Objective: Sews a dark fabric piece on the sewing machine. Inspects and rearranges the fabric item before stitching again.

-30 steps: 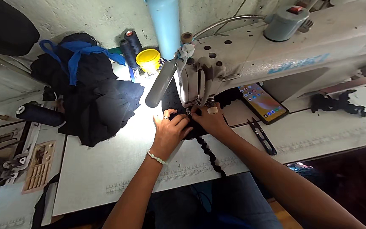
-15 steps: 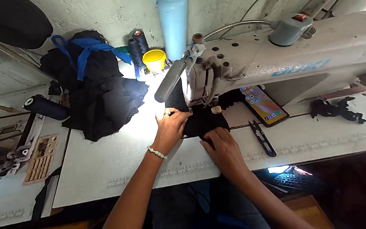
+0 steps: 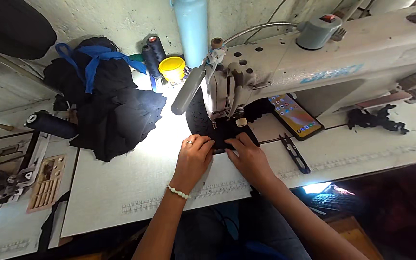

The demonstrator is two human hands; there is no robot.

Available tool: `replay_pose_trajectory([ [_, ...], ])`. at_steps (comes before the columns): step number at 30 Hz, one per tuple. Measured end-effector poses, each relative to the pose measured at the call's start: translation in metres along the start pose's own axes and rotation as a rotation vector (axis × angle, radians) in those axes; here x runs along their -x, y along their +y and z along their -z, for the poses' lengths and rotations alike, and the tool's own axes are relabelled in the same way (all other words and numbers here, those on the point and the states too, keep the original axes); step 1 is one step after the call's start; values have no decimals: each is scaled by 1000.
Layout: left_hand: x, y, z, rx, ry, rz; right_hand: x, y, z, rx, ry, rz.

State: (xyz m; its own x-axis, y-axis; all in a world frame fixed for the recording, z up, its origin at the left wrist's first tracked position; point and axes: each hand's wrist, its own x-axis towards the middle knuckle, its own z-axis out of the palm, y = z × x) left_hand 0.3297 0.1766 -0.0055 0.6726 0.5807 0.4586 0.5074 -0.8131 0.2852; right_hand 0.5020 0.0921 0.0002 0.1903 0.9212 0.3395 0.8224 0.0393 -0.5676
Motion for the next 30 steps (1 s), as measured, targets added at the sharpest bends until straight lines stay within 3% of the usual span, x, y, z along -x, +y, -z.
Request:
replay_pose_trajectory([
  [5,-11,-7,-4,-108,32,-134,-6,1,-4,46,5,8],
  [9,-11,-6,1,-44,-21,-131,-14,-4,16,-85,-246,-175],
  [13,-13,12,-6,-185,-2,-25,-25,1,26,-247,-388,-294],
  [18,-19,16,-18,-254,114,-63,-20,-3,24,-132,-343,-238],
  [23,1,15,-3,-125,53,-182,-12,-7,29,-65,-314,-155],
  [30,-7,13,9,95,86,-17,-7,-9,30,-262,-181,-219],
])
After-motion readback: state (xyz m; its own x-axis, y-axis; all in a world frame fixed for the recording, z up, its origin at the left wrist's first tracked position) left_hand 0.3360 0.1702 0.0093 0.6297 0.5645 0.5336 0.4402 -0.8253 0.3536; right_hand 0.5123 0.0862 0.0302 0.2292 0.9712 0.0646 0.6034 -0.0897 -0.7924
